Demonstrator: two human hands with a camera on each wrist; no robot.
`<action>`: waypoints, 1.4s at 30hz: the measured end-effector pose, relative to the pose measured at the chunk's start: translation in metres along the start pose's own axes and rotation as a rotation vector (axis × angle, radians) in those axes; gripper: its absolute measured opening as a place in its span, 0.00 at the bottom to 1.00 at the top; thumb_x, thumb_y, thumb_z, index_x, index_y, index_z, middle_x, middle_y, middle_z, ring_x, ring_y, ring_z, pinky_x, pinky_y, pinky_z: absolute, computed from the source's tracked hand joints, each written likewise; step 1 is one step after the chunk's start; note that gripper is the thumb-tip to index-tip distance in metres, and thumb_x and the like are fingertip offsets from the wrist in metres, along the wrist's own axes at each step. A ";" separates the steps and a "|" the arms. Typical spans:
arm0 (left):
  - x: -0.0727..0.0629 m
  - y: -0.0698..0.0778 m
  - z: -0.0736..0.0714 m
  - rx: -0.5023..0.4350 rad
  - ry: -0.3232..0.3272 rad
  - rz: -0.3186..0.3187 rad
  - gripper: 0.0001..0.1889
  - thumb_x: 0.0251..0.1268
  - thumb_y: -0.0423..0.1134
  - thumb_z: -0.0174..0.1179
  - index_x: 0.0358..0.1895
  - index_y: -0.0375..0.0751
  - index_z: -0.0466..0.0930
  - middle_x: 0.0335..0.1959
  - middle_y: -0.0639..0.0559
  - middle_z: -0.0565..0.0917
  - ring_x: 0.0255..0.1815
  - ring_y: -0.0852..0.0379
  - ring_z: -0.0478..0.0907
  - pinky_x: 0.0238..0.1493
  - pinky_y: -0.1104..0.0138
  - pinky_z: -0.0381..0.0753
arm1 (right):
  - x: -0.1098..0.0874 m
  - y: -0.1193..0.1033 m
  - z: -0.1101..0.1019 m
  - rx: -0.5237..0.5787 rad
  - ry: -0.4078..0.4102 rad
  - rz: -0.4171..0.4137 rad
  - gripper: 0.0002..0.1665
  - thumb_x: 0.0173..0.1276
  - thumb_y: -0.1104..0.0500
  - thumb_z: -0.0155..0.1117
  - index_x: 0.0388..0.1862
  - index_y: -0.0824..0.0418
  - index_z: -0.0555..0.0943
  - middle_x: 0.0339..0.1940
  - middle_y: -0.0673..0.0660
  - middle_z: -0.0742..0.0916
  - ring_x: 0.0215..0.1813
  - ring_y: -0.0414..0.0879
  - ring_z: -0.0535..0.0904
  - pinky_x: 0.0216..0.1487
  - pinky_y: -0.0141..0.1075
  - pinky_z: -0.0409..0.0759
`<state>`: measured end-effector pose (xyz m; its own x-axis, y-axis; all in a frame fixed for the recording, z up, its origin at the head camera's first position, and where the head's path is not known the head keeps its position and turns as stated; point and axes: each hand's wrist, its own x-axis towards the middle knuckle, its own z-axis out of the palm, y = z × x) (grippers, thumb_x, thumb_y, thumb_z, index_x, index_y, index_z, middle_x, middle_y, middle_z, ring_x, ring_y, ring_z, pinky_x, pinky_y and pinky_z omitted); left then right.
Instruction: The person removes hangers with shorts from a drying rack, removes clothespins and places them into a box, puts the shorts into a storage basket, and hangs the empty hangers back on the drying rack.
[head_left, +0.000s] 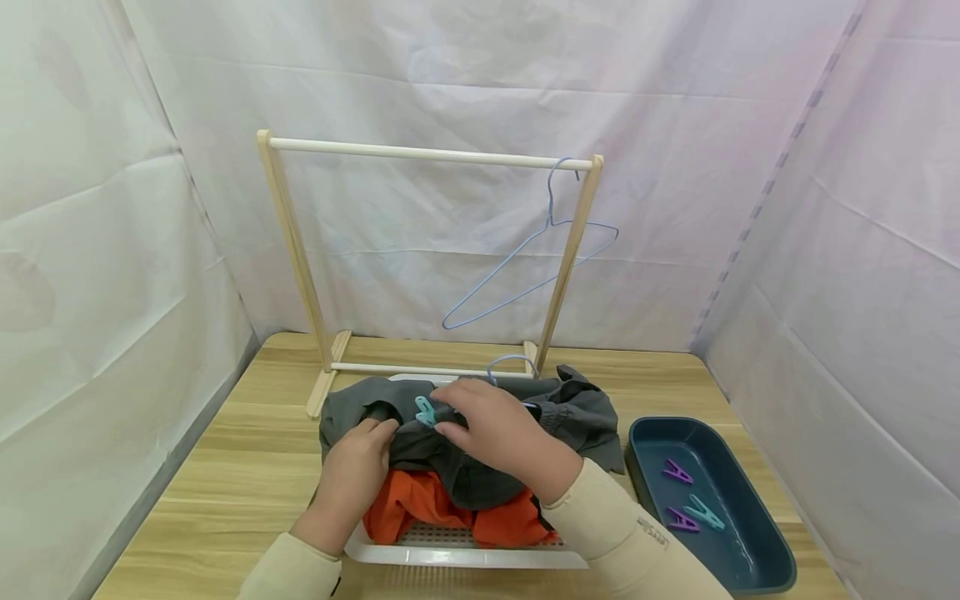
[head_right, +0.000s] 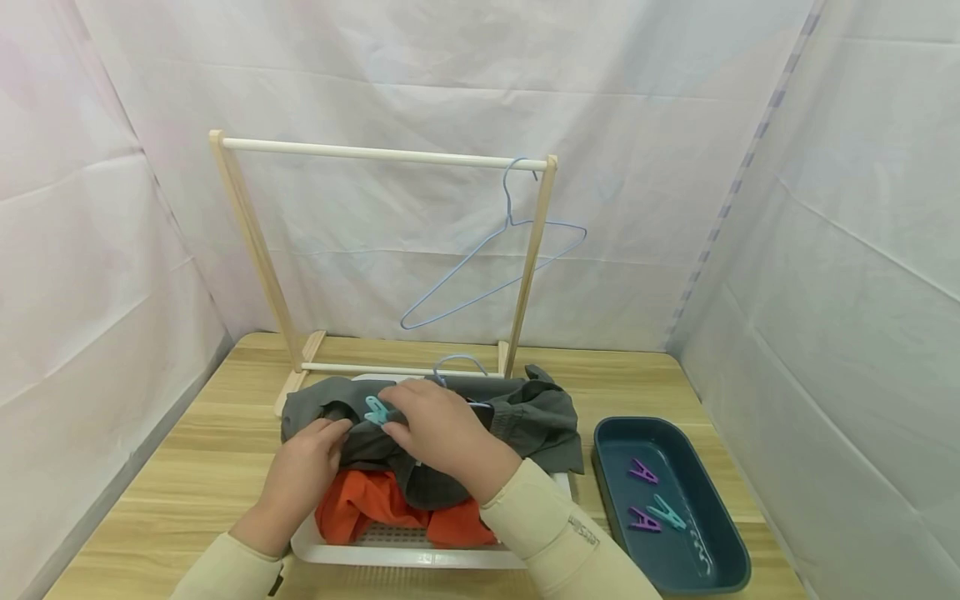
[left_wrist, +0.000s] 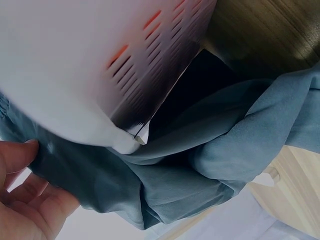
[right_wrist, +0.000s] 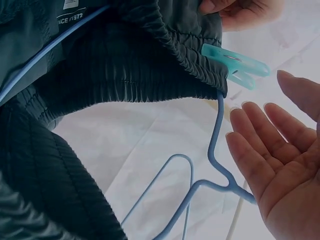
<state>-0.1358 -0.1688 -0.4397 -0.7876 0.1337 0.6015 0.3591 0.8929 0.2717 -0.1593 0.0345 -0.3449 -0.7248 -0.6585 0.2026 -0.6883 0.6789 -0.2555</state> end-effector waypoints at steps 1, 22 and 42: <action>0.000 0.000 0.000 0.001 0.000 0.001 0.13 0.49 0.22 0.68 0.40 0.34 0.85 0.30 0.44 0.82 0.31 0.48 0.82 0.32 0.58 0.85 | 0.001 0.000 0.000 -0.002 -0.002 0.003 0.25 0.68 0.52 0.63 0.62 0.57 0.76 0.57 0.54 0.82 0.59 0.46 0.77 0.56 0.39 0.78; -0.003 0.001 -0.001 0.002 0.026 0.034 0.14 0.48 0.21 0.68 0.40 0.34 0.85 0.30 0.44 0.81 0.30 0.47 0.82 0.31 0.59 0.85 | 0.020 -0.008 0.009 0.030 -0.083 0.066 0.25 0.70 0.49 0.60 0.63 0.57 0.75 0.59 0.54 0.81 0.59 0.45 0.77 0.57 0.38 0.78; -0.003 -0.002 0.004 0.012 0.034 0.038 0.14 0.46 0.21 0.69 0.39 0.34 0.85 0.29 0.44 0.81 0.29 0.47 0.82 0.30 0.59 0.85 | 0.021 -0.009 0.020 0.137 -0.054 0.096 0.23 0.72 0.50 0.58 0.61 0.59 0.76 0.57 0.54 0.82 0.56 0.46 0.79 0.55 0.38 0.79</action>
<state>-0.1357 -0.1694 -0.4450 -0.7559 0.1536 0.6364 0.3825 0.8925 0.2390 -0.1675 0.0084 -0.3569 -0.7817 -0.6117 0.1210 -0.6027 0.6913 -0.3986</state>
